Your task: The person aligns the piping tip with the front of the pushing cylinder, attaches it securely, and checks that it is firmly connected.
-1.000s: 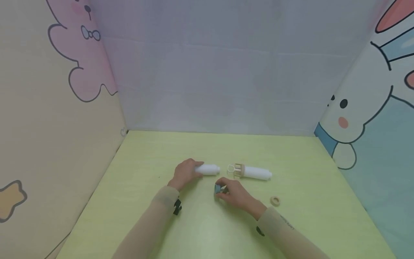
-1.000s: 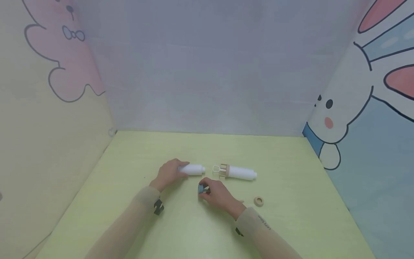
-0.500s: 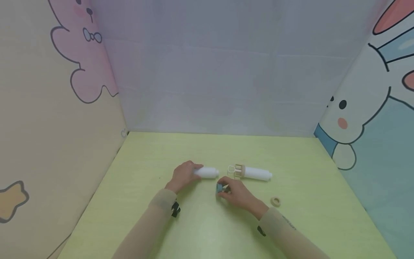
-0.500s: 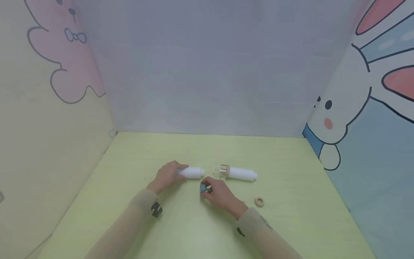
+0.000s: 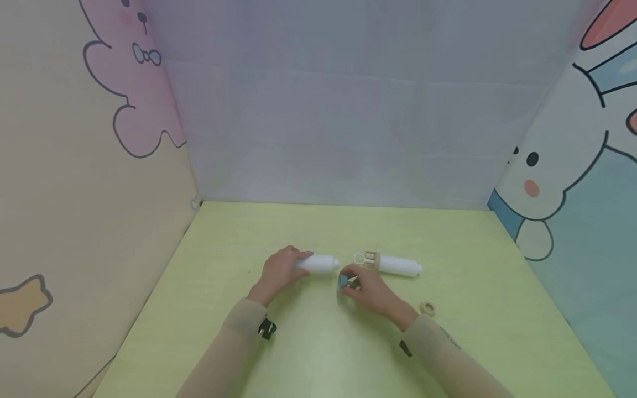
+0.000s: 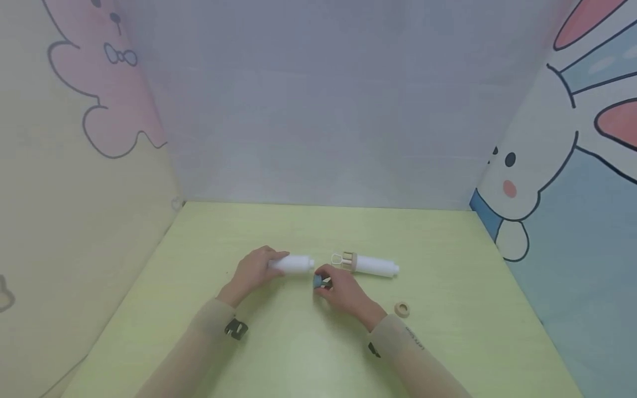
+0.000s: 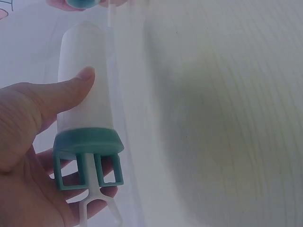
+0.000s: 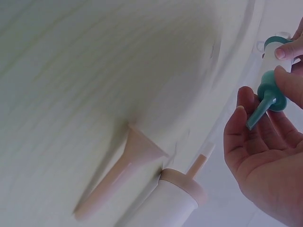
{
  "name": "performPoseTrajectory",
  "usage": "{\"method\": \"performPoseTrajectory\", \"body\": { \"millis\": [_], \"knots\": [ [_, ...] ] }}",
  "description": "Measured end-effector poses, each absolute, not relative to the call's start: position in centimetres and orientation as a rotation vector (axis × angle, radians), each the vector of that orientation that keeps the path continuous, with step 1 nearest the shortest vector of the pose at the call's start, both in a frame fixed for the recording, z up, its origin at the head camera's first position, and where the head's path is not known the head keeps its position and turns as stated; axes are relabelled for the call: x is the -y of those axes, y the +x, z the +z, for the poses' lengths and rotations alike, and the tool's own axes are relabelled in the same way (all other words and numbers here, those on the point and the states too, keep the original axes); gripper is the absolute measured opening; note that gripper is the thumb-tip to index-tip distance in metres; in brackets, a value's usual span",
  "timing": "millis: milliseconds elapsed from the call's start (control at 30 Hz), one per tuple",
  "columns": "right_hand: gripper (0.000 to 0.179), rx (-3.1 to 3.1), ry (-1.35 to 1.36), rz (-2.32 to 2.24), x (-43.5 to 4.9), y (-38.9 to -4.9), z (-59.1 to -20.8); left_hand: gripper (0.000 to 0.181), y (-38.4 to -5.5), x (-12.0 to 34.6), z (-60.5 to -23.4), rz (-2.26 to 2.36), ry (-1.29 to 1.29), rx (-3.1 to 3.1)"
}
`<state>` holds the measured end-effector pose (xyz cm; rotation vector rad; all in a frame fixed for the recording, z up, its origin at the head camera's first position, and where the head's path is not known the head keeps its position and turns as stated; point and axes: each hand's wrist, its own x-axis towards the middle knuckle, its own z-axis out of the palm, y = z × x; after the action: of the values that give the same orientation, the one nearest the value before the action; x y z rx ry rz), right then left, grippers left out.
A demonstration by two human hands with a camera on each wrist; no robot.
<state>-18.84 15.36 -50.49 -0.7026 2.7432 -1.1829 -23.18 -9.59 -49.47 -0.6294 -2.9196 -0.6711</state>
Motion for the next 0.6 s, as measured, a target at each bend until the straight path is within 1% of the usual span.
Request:
{"method": "performPoseTrajectory", "body": {
  "millis": [367,600],
  "knots": [
    [0.03,-2.757,-0.699,-1.215,-15.6,-19.0,-50.1,0.047,-21.0,10.2,-48.0,-0.736,-0.637,2.915],
    [0.03,-2.766,-0.706,-1.235,-15.6,-18.9,-49.6,0.047,-20.4,9.8,-47.6,-0.779,-0.637,2.932]
  ]
}}
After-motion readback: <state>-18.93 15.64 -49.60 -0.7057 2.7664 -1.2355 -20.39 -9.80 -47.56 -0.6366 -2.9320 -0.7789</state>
